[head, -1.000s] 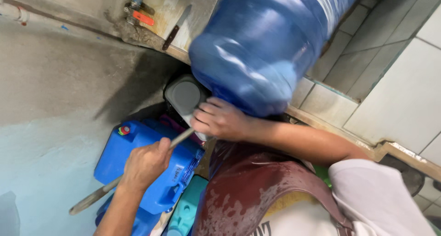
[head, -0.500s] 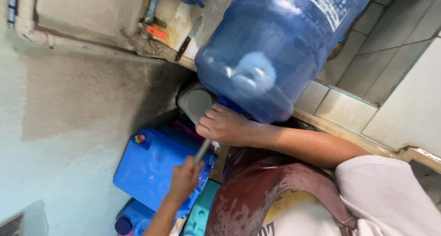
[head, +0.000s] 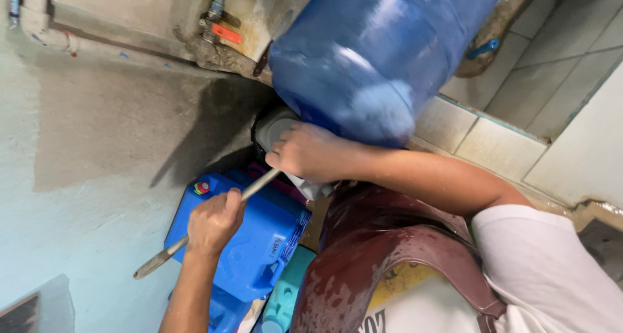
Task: The person cleans a large blue water dispenser bottle using a long-handled brush and a cloth. They scrub the interior of the bottle, rinse it under running water, and wipe the exterior before placing it back on a stand.
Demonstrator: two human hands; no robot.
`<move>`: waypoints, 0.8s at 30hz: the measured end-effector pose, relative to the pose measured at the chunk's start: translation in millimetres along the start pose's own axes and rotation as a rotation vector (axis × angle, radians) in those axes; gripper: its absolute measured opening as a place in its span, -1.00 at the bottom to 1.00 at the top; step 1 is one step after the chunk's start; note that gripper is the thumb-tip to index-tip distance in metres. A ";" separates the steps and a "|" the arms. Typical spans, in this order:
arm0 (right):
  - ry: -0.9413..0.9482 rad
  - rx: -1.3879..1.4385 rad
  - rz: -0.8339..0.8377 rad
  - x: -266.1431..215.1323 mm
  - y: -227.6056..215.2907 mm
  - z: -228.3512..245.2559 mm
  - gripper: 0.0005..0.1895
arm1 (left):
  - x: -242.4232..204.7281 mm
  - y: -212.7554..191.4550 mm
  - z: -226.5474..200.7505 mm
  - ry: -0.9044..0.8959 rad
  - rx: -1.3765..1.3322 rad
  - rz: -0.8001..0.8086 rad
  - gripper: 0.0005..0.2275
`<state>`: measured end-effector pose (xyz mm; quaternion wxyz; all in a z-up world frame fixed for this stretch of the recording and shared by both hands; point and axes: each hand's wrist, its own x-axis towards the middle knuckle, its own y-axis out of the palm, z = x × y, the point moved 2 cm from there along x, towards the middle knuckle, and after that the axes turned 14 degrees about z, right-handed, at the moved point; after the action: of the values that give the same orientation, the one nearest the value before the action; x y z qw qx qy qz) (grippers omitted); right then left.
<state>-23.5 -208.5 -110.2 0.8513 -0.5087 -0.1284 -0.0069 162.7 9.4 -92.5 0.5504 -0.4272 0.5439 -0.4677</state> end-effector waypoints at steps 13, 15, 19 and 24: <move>-0.007 -0.118 -0.151 -30.5 -28.5 -19.6 -0.64 | -50.8 28.5 -108.5 -0.482 -2.330 0.573 -0.68; 0.054 -0.197 -0.342 -41.4 -34.3 -13.6 -0.58 | -38.0 -1.3 -113.4 -0.439 -2.436 0.553 -0.66; 0.198 -0.177 -0.654 -59.7 -29.2 -1.7 -0.52 | -6.9 -37.2 -137.2 -0.442 -2.214 0.630 -0.67; 0.123 -0.055 -0.345 -73.5 -17.3 -30.8 -0.52 | 14.7 -51.8 -117.6 -0.351 -1.011 0.463 -0.78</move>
<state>-90.5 -252.3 -125.6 0.8296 -0.5007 -0.1612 -0.1875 42.3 -10.7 -49.8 0.4480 -0.5780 0.6793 0.0602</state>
